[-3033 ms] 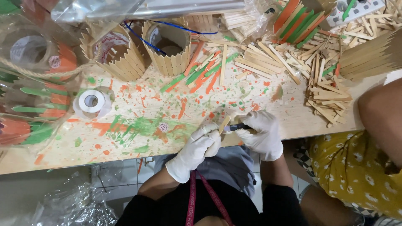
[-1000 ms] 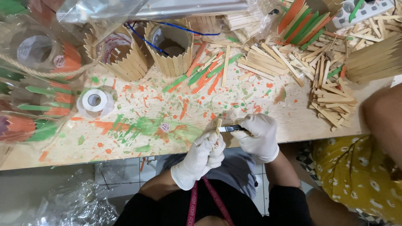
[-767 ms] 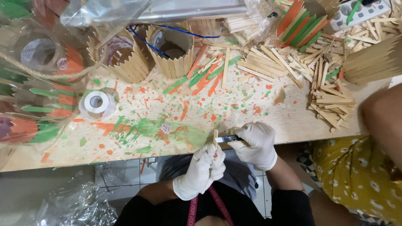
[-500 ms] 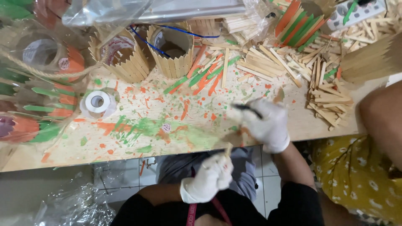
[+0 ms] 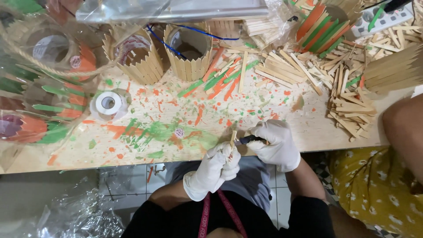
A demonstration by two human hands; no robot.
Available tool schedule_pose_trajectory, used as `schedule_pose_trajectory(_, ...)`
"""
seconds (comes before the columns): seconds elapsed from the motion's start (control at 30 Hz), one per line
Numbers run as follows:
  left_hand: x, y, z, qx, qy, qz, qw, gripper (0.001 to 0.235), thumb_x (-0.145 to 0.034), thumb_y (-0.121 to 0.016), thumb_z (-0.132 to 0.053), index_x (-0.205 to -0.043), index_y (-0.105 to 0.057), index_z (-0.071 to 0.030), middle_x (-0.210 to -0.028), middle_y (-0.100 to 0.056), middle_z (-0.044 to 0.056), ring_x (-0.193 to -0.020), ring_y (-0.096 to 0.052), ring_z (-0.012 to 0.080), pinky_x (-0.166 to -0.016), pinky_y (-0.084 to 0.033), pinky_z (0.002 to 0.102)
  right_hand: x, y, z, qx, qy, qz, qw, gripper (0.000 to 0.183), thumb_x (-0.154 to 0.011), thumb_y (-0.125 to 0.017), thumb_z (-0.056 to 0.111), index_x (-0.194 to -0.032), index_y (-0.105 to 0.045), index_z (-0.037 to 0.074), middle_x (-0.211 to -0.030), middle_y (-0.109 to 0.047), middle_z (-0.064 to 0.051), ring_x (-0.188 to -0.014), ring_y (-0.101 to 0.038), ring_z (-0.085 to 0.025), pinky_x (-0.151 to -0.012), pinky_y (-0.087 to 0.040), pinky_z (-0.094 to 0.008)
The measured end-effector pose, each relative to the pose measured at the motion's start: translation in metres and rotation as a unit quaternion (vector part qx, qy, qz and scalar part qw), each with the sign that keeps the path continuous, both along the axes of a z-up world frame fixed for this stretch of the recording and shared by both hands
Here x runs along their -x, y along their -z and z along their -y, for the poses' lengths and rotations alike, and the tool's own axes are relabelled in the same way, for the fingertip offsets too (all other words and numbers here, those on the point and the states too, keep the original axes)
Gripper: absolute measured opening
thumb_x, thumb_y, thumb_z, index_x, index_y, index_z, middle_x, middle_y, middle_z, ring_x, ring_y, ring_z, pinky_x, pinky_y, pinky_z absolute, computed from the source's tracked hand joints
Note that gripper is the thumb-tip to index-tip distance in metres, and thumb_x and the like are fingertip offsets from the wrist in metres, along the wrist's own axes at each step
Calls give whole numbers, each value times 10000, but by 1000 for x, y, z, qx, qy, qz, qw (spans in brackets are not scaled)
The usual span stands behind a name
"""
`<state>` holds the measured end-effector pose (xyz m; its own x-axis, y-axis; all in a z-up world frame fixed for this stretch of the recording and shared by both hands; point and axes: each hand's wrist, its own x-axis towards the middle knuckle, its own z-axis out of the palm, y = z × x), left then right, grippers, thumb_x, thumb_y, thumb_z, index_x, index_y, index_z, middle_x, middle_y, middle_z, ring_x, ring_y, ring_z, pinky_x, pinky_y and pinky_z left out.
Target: Cutting and shaping small wooden sticks using a utility knife at a workshop table.
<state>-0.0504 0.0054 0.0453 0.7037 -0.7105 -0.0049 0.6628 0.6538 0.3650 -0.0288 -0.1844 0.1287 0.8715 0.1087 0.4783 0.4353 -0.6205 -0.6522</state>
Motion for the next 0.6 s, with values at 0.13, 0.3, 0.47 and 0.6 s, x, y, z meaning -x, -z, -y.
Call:
schedule_pose_trajectory(0.13, -3, 1, -1, 61, 93, -44, 993, 417, -1099, -505, -408, -766, -339, -220, -631, -181, -65, -439, -139, 36, -339, -153, 179, -5, -2, -3, 27, 31, 26, 999, 94, -750, -829, 94, -764, -741, 124, -602, -596, -88, -504, -591, -338, -504, -507, -361)
schedule_pose_trajectory(0.3, 26, -22, 6, 95, 193, -94, 972, 407, -1109, -517, -337, -766, -338, -211, -648, -188, -64, -450, -120, 31, -342, -140, 177, -45, 48, 45, 4, 229, -23, 973, 82, -855, -844, 70, -907, -785, 92, -649, -621, -158, -551, -605, -307, -503, -447, -384)
schedule_pose_trajectory(0.47, -9, -1, -1, 92, 143, -81, 982, 425, -1112, -441, -406, -751, -334, -211, -651, -168, -86, -456, -146, 10, -363, -144, 156, -17, 42, 31, -56, 140, -62, 987, 80, -838, -778, 85, -788, -729, 123, -575, -578, -104, -482, -563, -256, -491, -467, -321)
schedule_pose_trajectory(0.6, -25, -50, 2, -4, 38, 45, 998, 408, -1135, -386, -383, -773, -381, -195, -648, -228, -88, -467, -181, 15, -391, -209, 160, -7, 40, 22, -79, 128, -99, 984, 32, -826, -746, 62, -810, -724, 79, -617, -620, -174, -527, -606, -324, -516, -490, -370)
